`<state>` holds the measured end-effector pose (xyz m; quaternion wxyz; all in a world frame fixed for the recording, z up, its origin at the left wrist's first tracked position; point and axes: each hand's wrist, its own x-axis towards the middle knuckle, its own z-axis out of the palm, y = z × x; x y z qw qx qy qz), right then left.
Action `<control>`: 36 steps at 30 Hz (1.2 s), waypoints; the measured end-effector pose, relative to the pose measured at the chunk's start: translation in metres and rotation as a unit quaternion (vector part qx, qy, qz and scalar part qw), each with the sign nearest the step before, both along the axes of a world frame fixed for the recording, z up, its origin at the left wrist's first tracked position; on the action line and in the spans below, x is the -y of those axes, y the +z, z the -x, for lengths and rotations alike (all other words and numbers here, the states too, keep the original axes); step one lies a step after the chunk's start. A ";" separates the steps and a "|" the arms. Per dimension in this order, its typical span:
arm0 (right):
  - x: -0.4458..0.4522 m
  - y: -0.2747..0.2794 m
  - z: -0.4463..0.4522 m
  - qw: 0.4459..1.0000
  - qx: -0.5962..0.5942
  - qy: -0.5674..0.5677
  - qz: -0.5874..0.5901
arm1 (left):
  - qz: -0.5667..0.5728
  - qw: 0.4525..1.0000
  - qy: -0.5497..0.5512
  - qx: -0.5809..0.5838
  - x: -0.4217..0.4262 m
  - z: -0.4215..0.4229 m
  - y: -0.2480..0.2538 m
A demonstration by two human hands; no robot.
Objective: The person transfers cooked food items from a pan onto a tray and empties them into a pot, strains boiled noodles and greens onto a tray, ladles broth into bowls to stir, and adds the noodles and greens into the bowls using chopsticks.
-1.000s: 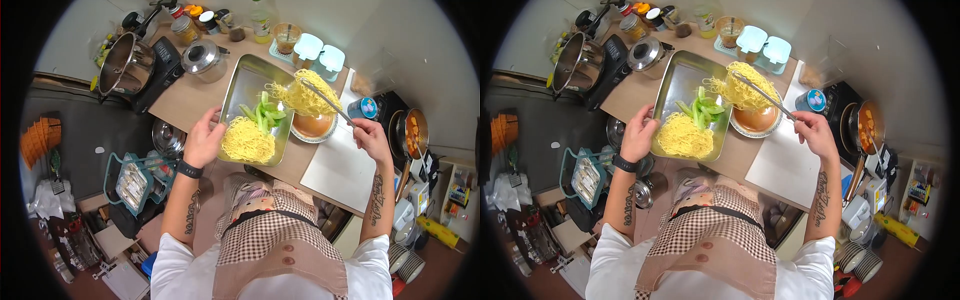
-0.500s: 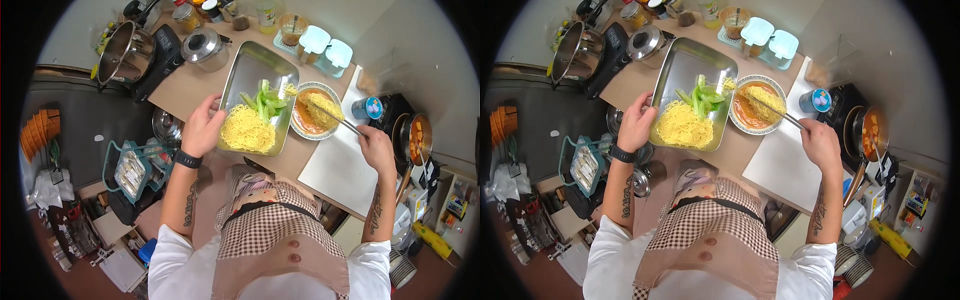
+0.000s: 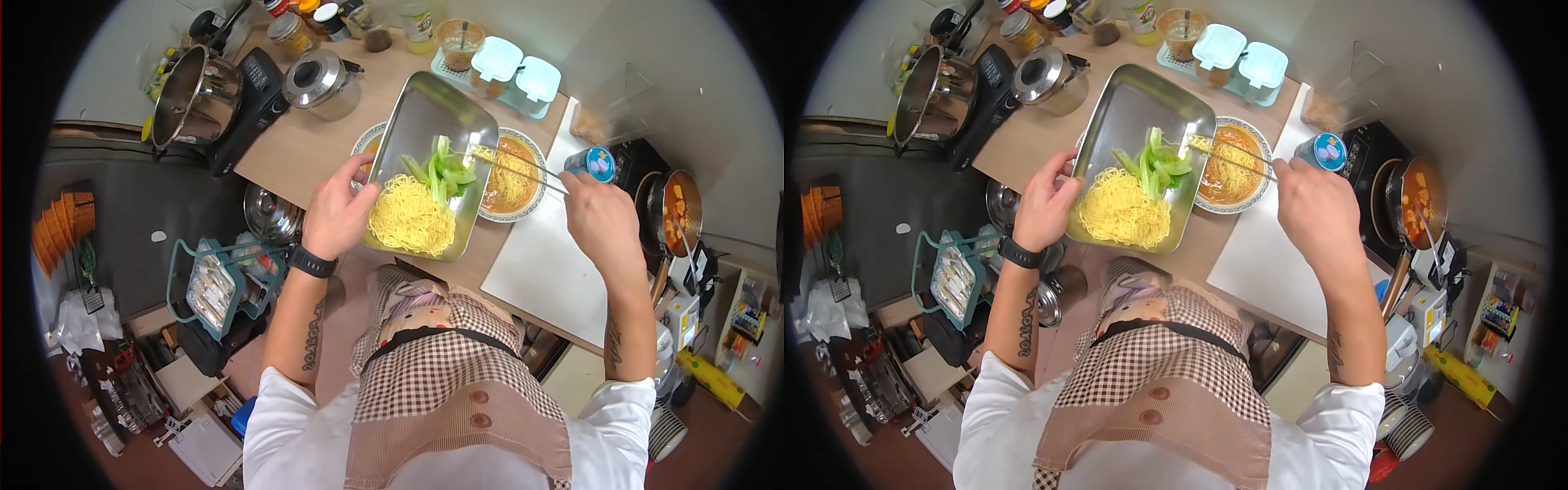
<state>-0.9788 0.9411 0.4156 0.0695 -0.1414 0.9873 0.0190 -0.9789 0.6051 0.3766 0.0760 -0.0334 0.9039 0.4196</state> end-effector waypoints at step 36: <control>-0.019 -0.072 -0.053 0.993 0.023 -0.103 0.052 | -0.272 0.934 0.226 -0.049 0.081 -0.054 -0.028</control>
